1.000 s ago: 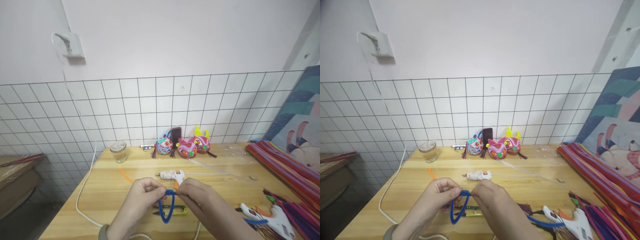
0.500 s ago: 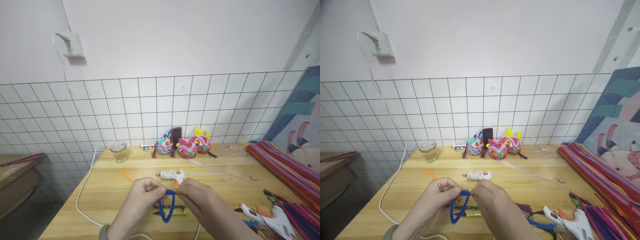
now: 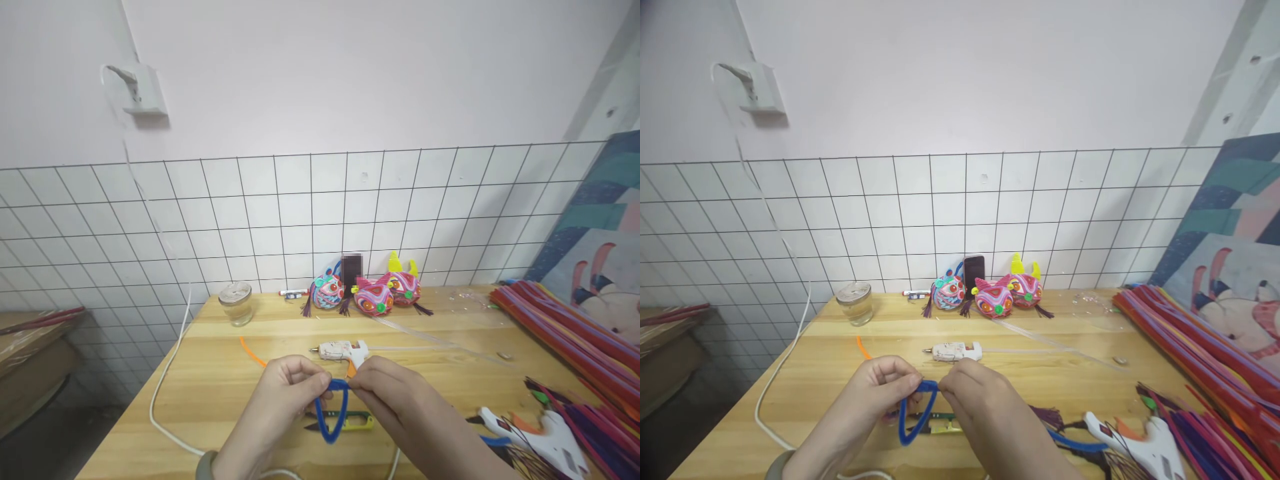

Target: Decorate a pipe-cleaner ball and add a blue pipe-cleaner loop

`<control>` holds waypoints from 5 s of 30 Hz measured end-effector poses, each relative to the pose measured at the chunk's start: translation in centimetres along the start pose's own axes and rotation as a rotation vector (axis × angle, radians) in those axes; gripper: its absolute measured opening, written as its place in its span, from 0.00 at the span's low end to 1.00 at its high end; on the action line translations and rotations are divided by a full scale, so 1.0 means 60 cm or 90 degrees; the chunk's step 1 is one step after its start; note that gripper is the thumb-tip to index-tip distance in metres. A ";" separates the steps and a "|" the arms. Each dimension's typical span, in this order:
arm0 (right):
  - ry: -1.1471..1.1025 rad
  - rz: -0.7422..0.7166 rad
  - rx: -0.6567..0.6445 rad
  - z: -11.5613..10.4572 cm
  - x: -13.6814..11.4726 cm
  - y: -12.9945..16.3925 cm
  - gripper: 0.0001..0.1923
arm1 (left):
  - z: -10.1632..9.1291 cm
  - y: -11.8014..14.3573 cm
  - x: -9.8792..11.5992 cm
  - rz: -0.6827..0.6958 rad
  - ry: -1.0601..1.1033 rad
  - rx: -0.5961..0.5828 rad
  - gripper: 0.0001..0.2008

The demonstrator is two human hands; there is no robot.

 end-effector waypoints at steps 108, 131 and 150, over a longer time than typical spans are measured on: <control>-0.510 0.189 0.187 0.002 -0.022 -0.012 0.07 | 0.028 0.053 0.037 0.213 0.012 0.127 0.09; -0.518 0.177 0.206 0.006 -0.010 -0.015 0.09 | 0.008 0.017 0.016 0.163 0.067 0.110 0.10; -1.099 0.334 0.196 0.147 -0.030 -0.014 0.20 | -0.002 0.028 0.029 0.162 0.210 0.162 0.10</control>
Point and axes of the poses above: each hand's wrist, its own y-axis away from the middle knuckle, its own z-axis out of the palm, x = y × z, the point moved 4 cm from there along -y, towards the middle knuckle, and after that the axes turned 1 degree about -y, right-handed, at the moved point
